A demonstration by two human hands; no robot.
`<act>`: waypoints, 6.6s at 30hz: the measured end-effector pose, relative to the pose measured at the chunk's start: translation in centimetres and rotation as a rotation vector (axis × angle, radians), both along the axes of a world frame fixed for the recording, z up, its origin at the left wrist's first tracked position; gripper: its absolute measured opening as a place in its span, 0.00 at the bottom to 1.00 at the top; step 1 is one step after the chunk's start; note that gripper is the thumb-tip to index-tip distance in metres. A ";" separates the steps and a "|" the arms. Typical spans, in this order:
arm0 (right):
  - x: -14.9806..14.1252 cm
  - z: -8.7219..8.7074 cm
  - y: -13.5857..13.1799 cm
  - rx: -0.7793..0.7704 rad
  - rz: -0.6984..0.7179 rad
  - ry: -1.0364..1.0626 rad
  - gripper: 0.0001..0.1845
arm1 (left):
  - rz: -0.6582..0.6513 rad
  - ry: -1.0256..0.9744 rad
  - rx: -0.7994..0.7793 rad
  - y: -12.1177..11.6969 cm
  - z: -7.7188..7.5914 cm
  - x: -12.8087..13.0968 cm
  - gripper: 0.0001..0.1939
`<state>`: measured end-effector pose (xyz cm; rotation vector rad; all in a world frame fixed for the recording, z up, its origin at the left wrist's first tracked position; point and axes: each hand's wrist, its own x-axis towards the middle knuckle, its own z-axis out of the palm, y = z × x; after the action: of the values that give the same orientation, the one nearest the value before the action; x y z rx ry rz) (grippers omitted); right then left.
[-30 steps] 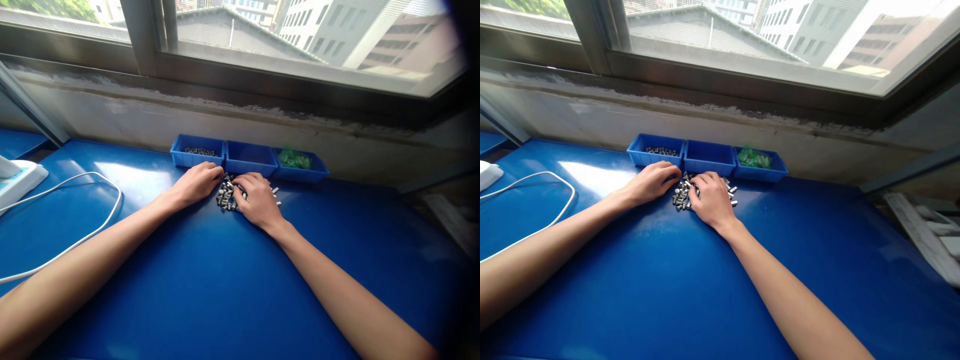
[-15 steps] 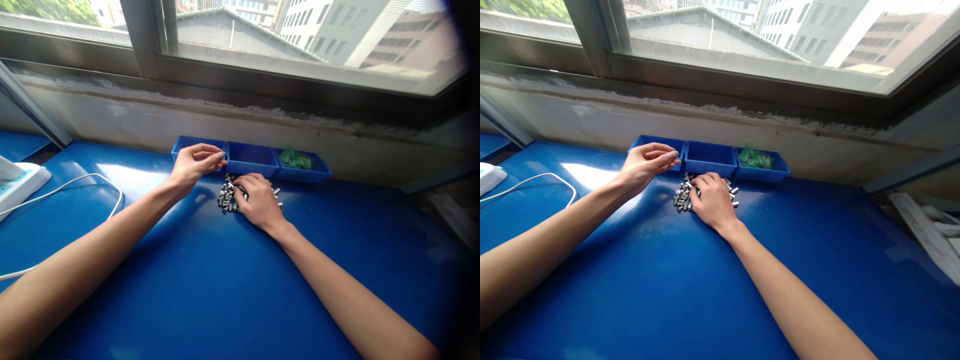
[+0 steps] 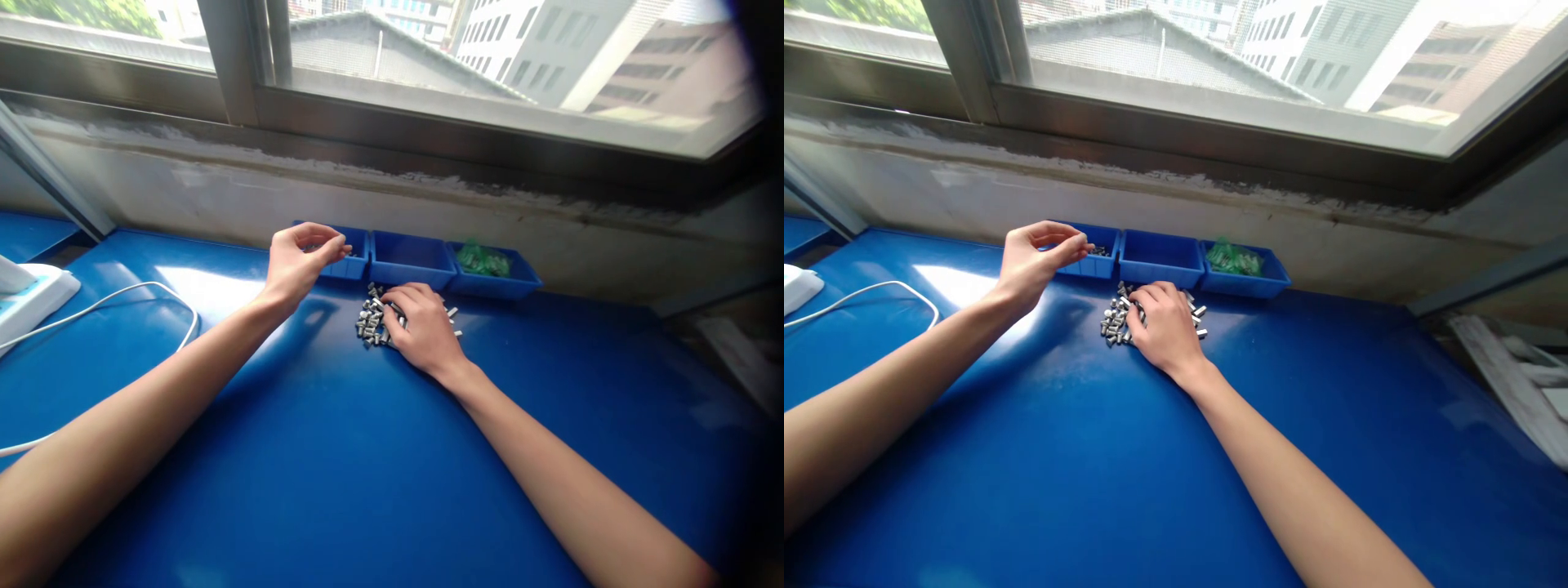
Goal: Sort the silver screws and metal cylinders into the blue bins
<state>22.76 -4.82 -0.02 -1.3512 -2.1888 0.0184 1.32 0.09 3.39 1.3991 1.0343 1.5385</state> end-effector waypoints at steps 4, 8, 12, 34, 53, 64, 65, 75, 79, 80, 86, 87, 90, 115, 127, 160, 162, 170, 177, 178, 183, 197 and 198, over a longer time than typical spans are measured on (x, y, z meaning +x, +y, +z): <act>-0.1 0.1 0.0 -0.002 -0.001 -0.008 0.12 | -0.176 0.507 0.233 -0.1 -0.6 0.2 0.11; -0.2 0.1 0.0 0.002 -0.003 -0.017 0.12 | -0.435 0.931 0.524 0.3 -1.8 0.2 0.26; -0.2 0.1 0.0 0.012 -0.002 -0.015 0.13 | -0.492 1.045 0.572 0.5 -2.4 0.1 0.29; -0.2 0.2 0.0 -0.011 -0.008 0.005 0.12 | -0.443 0.625 0.044 0.3 -2.0 -0.1 0.12; -0.2 0.2 -0.1 -0.002 -0.006 -0.028 0.16 | -0.433 0.269 -0.184 0.2 -2.0 0.0 0.23; -0.1 0.1 -0.1 -0.013 -0.004 -0.017 0.15 | -0.087 0.071 -0.115 0.5 -0.5 -0.1 0.26; -0.1 0.1 -0.1 -0.013 -0.006 -0.016 0.15 | -0.041 0.033 -0.106 0.6 -0.3 -0.2 0.25; -0.1 0.1 -0.1 -0.017 -0.008 -0.021 0.15 | -0.010 0.044 -0.020 0.2 -0.2 0.0 0.21; -0.1 0.1 -0.1 -0.003 -0.019 0.008 0.12 | -0.132 0.411 0.096 0.0 -1.0 0.2 0.16; -0.2 0.2 -0.1 0.001 -0.029 0.013 0.12 | -0.149 0.529 0.157 0.0 -1.2 0.2 0.15; -0.2 0.2 -0.1 0.009 -0.062 0.006 0.19 | -0.253 1.126 0.373 -0.2 -2.6 -0.3 0.24; -0.2 0.1 -0.1 0.009 -0.061 0.007 0.19 | -0.254 1.175 0.363 -0.3 -2.6 -0.3 0.25; -0.2 0.0 -0.1 0.014 -0.052 0.014 0.18 | -0.224 1.252 0.352 -0.6 -2.3 -0.3 0.23; -0.1 0.0 -0.2 0.004 -0.032 0.035 0.13 | -0.287 0.011 -0.300 -0.3 -0.6 0.5 0.22; -0.1 0.0 -0.1 0.009 -0.042 0.041 0.13 | -0.018 -0.001 -0.016 -0.2 -0.1 0.5 0.20; -0.2 0.0 -0.1 -0.004 -0.052 0.033 0.12 | -0.288 0.970 0.434 0.7 -2.4 -0.8 0.08; -0.2 0.1 -0.1 -0.007 -0.054 0.034 0.12 | -0.287 0.907 0.387 0.4 -2.3 -0.6 0.09; -0.2 0.0 0.0 0.004 -0.047 0.029 0.11 | -0.386 0.363 -0.105 0.1 -1.8 0.1 0.13; -0.1 -0.1 0.0 0.010 -0.039 0.015 0.11 | -0.511 -0.126 -0.521 -0.1 -1.2 -0.2 0.19; -0.1 -0.1 0.0 0.010 -0.037 0.015 0.11 | -0.513 -0.141 -0.531 -0.1 -1.2 -0.2 0.19; -0.1 0.1 -0.1 0.007 -0.040 0.019 0.11 | -0.384 -0.066 -0.353 0.0 -0.3 -0.3 0.20; -0.1 0.0 0.0 -0.012 -0.036 0.021 0.12 | -0.022 0.594 0.331 0.2 0.5 -0.8 0.11; -0.1 0.0 0.0 -0.013 -0.036 0.020 0.12 | -0.044 0.647 0.379 0.1 0.5 -0.7 0.11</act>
<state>22.67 -4.85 0.00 -1.3914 -2.1506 0.0321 0.63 0.17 3.91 2.2633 1.0944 1.3128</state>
